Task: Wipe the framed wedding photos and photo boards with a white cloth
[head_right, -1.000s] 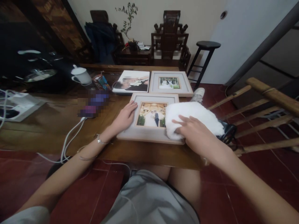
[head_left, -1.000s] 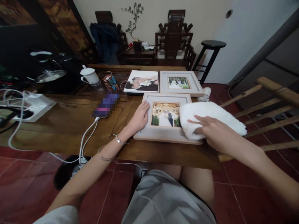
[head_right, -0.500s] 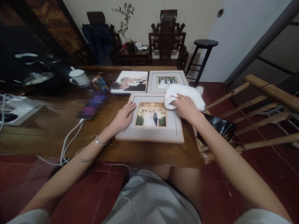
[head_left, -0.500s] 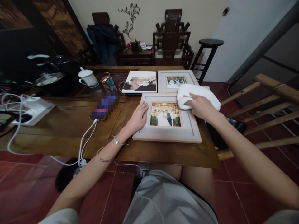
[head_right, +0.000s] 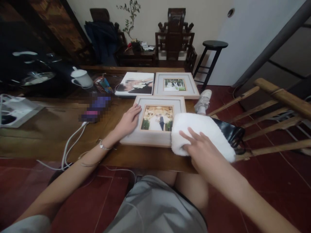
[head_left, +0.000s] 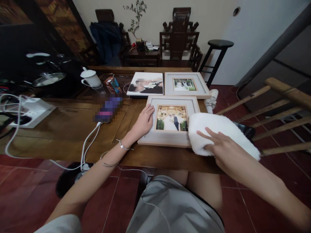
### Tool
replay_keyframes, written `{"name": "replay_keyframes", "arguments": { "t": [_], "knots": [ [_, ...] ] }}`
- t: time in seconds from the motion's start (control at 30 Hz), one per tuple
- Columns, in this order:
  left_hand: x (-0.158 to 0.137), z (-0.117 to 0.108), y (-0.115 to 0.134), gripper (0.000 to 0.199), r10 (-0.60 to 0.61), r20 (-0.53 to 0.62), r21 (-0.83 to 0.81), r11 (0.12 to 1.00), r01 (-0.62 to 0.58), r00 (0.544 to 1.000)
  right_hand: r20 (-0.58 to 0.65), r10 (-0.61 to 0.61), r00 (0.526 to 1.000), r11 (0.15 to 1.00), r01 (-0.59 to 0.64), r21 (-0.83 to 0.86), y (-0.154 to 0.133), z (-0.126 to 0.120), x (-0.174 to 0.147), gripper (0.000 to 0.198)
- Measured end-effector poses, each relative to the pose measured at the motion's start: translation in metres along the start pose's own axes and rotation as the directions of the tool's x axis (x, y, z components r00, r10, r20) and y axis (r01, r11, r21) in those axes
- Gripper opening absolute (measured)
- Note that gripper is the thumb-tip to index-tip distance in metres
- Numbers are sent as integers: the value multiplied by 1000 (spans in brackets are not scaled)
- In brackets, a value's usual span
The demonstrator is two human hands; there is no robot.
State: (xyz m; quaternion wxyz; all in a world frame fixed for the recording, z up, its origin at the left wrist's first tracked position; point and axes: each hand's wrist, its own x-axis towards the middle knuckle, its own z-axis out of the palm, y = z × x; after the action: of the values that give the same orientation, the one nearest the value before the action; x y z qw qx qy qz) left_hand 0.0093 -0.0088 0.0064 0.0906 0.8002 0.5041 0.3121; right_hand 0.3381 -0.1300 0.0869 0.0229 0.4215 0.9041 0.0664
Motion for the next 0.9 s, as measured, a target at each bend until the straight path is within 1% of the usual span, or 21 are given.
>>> {"name": "replay_keyframes", "arguments": {
  "t": [0.1, 0.27, 0.4, 0.53, 0.67, 0.77, 0.83, 0.9],
  "knots": [
    [0, 0, 0, 48, 2, 5, -1, 1000, -2, 1000, 0, 1, 1000, 1000, -1, -19, -8, -2, -2, 48],
    [0, 0, 0, 48, 13, 19, 15, 1000, -13, 1000, -36, 35, 999, 997, -37, -68, -13, 1, 22, 42],
    [0, 0, 0, 48, 16, 4, 28, 999, -16, 1000, -27, 61, 998, 992, -63, -113, -19, 2, 36, 43],
    [0, 0, 0, 47, 4, -14, 11, 1000, -4, 1000, -5, 64, 998, 991, -65, -118, -15, 1, 29, 43],
    [0, 1, 1, 47, -3, -20, 9, 1000, 4, 1000, -14, 66, 998, 986, -67, -152, -12, 3, 16, 44],
    [0, 2, -1, 47, 8, -28, 8, 1000, -8, 1000, -46, 122, 991, 976, -129, -177, -25, 6, 17, 39],
    [0, 2, -2, 47, 14, -33, 12, 1000, -13, 999, -61, 160, 985, 971, -168, -172, -38, 7, 23, 35],
    [0, 3, -3, 46, 16, -39, 17, 1000, -15, 999, -51, 178, 983, 972, -183, -149, -52, 6, 32, 35]
  ]
}}
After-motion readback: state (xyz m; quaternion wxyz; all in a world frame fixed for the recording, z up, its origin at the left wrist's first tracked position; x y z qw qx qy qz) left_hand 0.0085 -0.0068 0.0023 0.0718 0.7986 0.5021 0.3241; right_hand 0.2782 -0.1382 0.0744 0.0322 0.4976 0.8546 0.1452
